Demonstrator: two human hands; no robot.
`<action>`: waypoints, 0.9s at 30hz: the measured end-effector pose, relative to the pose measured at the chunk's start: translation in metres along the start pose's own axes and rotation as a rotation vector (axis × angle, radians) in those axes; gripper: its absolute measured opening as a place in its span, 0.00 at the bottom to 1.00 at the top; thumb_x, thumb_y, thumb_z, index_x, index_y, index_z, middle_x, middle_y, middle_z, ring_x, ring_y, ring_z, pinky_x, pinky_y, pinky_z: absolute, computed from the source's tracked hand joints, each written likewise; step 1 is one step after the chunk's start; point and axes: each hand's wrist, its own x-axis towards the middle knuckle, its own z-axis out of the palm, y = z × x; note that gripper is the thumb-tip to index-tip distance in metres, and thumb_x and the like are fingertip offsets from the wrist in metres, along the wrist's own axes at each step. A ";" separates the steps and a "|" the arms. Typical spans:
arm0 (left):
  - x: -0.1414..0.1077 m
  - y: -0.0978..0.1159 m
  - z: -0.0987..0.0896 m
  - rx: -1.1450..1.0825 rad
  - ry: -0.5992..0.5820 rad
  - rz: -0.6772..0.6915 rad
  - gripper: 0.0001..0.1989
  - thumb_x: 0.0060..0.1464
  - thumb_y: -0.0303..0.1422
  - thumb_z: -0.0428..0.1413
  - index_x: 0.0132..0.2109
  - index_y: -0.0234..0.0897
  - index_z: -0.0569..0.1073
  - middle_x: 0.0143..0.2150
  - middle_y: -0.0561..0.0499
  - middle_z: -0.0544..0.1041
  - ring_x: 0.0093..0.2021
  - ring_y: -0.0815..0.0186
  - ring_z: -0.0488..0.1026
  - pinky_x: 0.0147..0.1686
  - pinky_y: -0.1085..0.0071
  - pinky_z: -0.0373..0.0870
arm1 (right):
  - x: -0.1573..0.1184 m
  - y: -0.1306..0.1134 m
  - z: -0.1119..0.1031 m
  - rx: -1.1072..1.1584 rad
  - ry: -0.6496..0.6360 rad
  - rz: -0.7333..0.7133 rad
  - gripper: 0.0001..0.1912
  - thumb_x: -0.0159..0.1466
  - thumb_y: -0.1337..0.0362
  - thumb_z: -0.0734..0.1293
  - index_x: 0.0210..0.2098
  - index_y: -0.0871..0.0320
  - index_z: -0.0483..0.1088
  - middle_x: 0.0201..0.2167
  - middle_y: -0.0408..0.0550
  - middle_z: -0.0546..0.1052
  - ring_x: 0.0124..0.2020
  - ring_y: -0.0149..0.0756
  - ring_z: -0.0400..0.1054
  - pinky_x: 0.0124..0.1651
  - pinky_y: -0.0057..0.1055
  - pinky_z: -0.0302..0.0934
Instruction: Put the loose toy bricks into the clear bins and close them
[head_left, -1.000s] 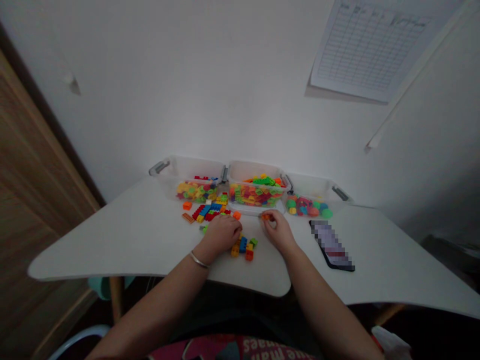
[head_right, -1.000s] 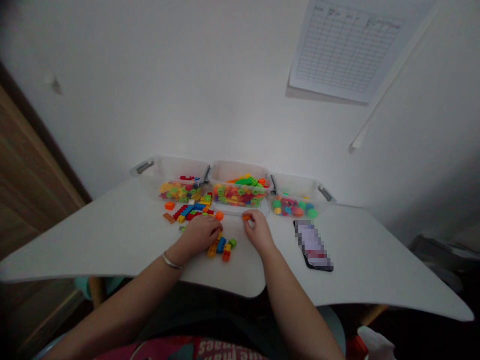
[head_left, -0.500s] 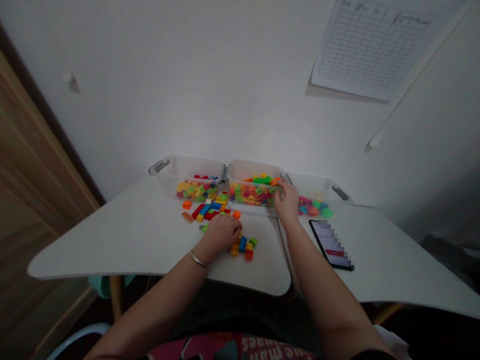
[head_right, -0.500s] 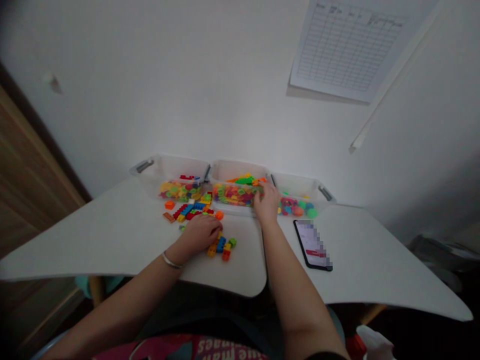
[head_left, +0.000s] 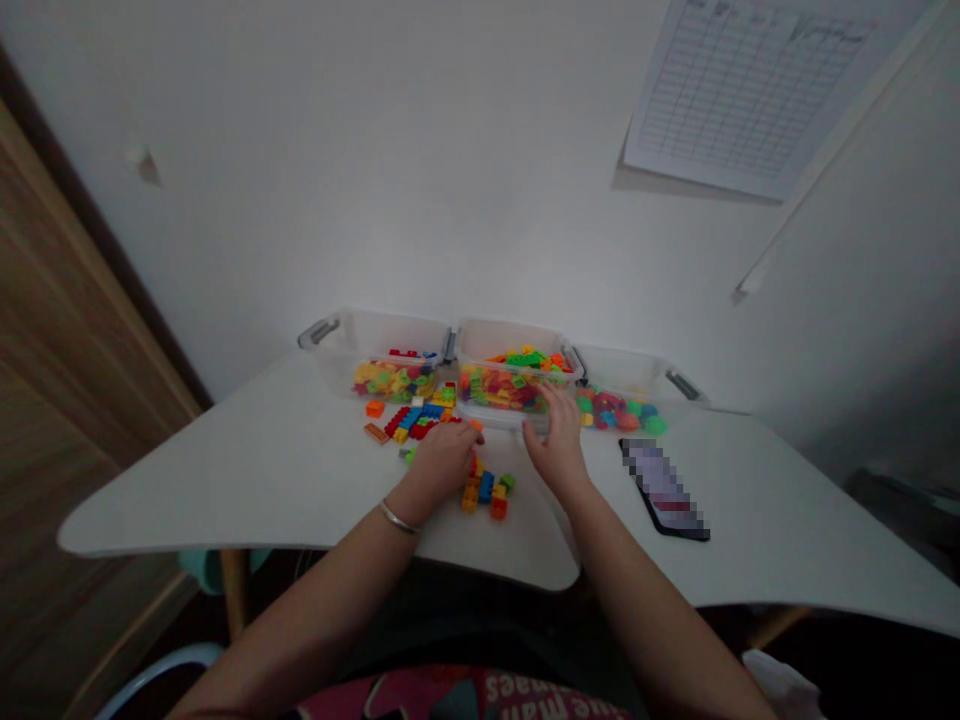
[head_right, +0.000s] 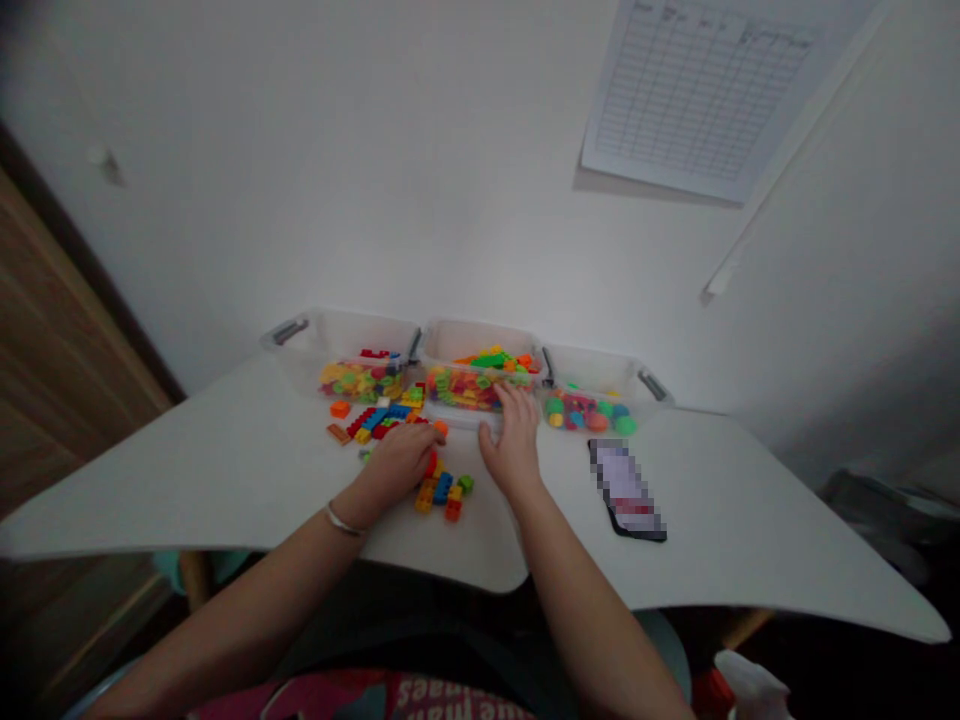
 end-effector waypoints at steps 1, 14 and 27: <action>0.001 -0.002 0.001 -0.068 0.077 -0.012 0.14 0.56 0.21 0.46 0.42 0.35 0.75 0.41 0.43 0.78 0.45 0.59 0.74 0.50 0.60 0.70 | -0.009 -0.006 0.001 0.038 -0.052 -0.006 0.29 0.62 0.61 0.61 0.63 0.60 0.58 0.62 0.59 0.65 0.65 0.48 0.55 0.66 0.54 0.50; 0.000 -0.008 -0.008 -0.155 0.539 -0.078 0.13 0.60 0.30 0.46 0.46 0.37 0.73 0.49 0.44 0.75 0.57 0.57 0.66 0.63 0.55 0.59 | -0.047 -0.051 0.007 0.054 -0.581 0.000 0.34 0.58 0.57 0.69 0.62 0.62 0.63 0.65 0.58 0.63 0.67 0.50 0.52 0.69 0.50 0.47; 0.008 -0.005 0.019 -0.248 0.531 -0.357 0.13 0.58 0.28 0.45 0.43 0.40 0.73 0.48 0.46 0.76 0.56 0.59 0.68 0.65 0.53 0.52 | -0.045 -0.037 0.015 0.069 -0.329 0.000 0.24 0.61 0.60 0.68 0.56 0.60 0.68 0.58 0.57 0.70 0.61 0.48 0.60 0.66 0.50 0.53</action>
